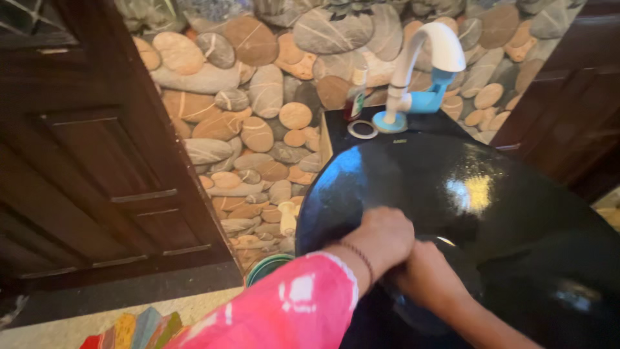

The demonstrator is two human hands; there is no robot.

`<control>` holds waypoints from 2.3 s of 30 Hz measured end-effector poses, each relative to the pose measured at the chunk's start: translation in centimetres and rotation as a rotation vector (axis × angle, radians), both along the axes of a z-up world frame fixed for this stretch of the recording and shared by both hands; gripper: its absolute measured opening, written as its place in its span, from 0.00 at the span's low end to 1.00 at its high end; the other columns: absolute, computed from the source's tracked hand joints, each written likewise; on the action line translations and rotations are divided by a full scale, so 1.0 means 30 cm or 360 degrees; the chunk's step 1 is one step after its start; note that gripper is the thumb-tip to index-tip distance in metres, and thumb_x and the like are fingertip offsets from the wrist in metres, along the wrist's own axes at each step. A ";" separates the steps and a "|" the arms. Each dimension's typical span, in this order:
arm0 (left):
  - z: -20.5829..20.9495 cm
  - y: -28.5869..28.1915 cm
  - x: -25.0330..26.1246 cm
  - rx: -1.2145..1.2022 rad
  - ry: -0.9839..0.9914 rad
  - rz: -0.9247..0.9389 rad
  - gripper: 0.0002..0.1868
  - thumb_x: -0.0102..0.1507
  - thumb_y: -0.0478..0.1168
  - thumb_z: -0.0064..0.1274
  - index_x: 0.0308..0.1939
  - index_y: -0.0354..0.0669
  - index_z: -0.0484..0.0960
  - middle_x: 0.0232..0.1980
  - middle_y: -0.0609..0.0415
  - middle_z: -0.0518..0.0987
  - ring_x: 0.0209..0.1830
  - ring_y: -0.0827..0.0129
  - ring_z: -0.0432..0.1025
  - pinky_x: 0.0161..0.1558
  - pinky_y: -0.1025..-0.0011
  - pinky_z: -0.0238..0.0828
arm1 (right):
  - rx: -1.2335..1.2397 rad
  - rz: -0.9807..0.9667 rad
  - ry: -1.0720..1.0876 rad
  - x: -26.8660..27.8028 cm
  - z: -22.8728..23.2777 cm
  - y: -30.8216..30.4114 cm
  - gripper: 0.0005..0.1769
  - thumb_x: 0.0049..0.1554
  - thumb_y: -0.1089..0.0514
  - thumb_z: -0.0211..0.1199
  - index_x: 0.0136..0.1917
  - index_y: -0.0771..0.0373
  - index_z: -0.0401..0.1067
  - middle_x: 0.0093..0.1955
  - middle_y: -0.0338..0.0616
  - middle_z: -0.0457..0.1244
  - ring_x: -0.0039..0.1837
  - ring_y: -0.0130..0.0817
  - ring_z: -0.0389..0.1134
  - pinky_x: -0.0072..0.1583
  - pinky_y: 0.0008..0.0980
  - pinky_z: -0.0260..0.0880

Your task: The person cleans a black washbasin by hand using a cloth. They wipe the interior surfaces, handle a small bottle of soap, and rinse the basin and faucet with water.

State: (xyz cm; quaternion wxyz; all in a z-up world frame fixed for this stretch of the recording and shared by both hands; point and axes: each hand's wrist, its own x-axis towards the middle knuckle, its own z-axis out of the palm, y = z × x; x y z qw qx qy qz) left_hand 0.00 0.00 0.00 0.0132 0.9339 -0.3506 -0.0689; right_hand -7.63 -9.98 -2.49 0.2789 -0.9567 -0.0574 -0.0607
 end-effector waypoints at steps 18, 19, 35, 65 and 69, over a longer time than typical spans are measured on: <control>0.149 0.165 0.015 -0.0176 -0.0003 0.0286 0.15 0.59 0.42 0.59 0.48 0.51 0.90 0.54 0.52 0.86 0.57 0.60 0.80 0.53 0.64 0.79 | -0.0228 -0.0133 -0.0013 0.092 0.108 0.138 0.08 0.48 0.59 0.68 0.40 0.65 0.80 0.43 0.59 0.70 0.52 0.59 0.72 0.52 0.50 0.74; 0.154 0.173 -0.009 -0.0184 0.0002 0.0286 0.15 0.59 0.42 0.59 0.48 0.51 0.90 0.54 0.52 0.86 0.57 0.60 0.80 0.53 0.64 0.79 | -0.0237 -0.0133 -0.0010 0.066 0.119 0.139 0.08 0.48 0.59 0.68 0.40 0.65 0.80 0.43 0.59 0.70 0.52 0.59 0.72 0.52 0.50 0.74; 0.340 0.368 -0.088 0.0135 0.0093 0.0196 0.21 0.48 0.38 0.69 0.46 0.47 0.89 0.53 0.48 0.84 0.56 0.59 0.79 0.53 0.64 0.77 | -0.0018 0.0142 0.0128 0.016 0.279 0.264 0.12 0.40 0.56 0.71 0.38 0.63 0.79 0.34 0.57 0.70 0.40 0.53 0.76 0.46 0.45 0.76; 0.316 0.409 -0.105 -0.0246 -0.0141 0.0488 0.14 0.61 0.41 0.54 0.49 0.48 0.88 0.54 0.49 0.83 0.56 0.57 0.78 0.52 0.61 0.76 | -0.0183 0.0015 -0.0325 0.011 0.243 0.346 0.11 0.42 0.54 0.70 0.35 0.64 0.78 0.37 0.61 0.69 0.46 0.62 0.71 0.48 0.53 0.74; 0.342 0.400 -0.076 -0.0261 -0.0173 0.0525 0.13 0.65 0.40 0.50 0.48 0.50 0.90 0.53 0.51 0.85 0.56 0.59 0.79 0.51 0.61 0.78 | -0.0430 0.0006 -0.0178 0.054 0.291 0.385 0.13 0.49 0.49 0.68 0.35 0.62 0.78 0.40 0.58 0.69 0.48 0.60 0.71 0.50 0.53 0.74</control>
